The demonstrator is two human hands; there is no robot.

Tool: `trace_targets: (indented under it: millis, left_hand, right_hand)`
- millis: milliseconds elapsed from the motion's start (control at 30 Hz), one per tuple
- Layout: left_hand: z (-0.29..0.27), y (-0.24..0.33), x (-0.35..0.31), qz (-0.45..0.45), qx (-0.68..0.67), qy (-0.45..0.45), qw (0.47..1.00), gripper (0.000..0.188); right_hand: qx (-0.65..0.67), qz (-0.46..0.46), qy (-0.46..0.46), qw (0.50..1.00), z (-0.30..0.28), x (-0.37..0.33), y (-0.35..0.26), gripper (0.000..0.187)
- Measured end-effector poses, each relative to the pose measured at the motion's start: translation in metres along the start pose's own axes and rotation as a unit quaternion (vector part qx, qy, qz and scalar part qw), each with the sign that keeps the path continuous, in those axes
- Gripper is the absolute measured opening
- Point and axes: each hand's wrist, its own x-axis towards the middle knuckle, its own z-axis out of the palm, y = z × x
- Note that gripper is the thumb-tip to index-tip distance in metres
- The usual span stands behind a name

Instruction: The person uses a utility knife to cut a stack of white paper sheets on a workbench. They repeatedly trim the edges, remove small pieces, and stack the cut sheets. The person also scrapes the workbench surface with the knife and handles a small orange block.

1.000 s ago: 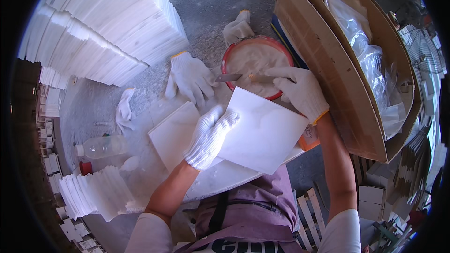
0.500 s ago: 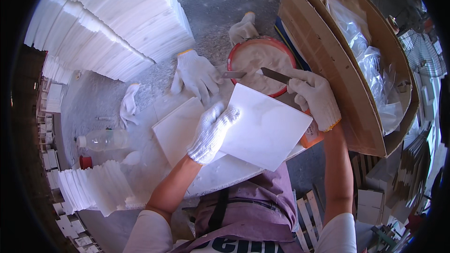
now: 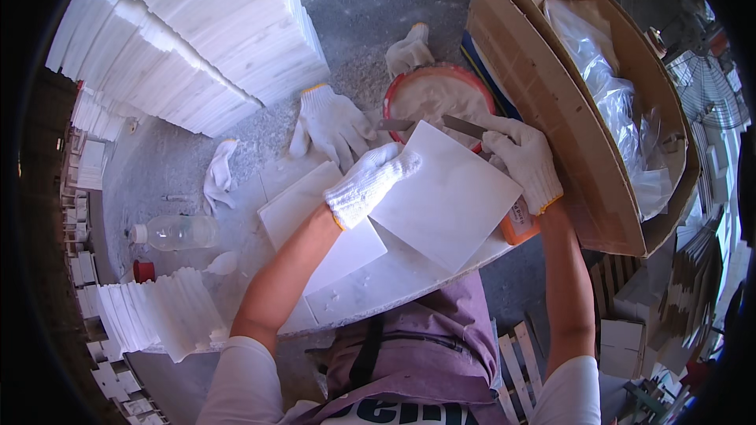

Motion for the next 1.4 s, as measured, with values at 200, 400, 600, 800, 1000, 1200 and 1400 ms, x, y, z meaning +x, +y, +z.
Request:
trace_targets:
  millis: [200, 400, 600, 800, 1000, 1200, 1400]
  left_hand:
    - [-0.016, -0.005, 0.004, -0.030, 0.122, -0.067, 0.990, 0.036]
    - [-0.019, -0.005, 0.006, -0.026, 0.271, -0.071, 0.960, 0.034]
    - [-0.027, -0.011, -0.009, -0.072, 0.210, -0.022, 0.975, 0.029]
    - [-0.016, -0.016, -0.030, -0.013, 0.022, 0.065, 0.998, 0.027]
    - [-0.011, -0.012, -0.042, -0.002, 0.102, 0.082, 0.991, 0.023]
    - [-0.006, -0.016, -0.039, 0.032, -0.020, 0.072, 0.997, 0.024]
    - [-0.012, -0.020, -0.035, 0.070, -0.028, 0.102, 0.992, 0.020]
  right_hand:
    - [0.020, 0.029, 0.009, 0.999, 0.006, -0.005, -0.012, 0.034]
    - [0.046, 0.041, -0.001, 0.998, 0.003, -0.007, -0.017, 0.037]
    - [0.053, 0.049, -0.004, 0.997, 0.004, -0.009, -0.017, 0.037]
    - [0.046, 0.029, 0.003, 0.999, 0.008, -0.017, -0.018, 0.036]
    - [-0.111, -0.026, -0.008, 0.993, 0.015, -0.010, -0.029, 0.033]
    - [-0.247, -0.090, -0.025, 0.964, 0.025, 0.012, -0.013, 0.032]
    - [-0.089, -0.004, -0.049, 0.995, 0.024, 0.006, -0.022, 0.029]
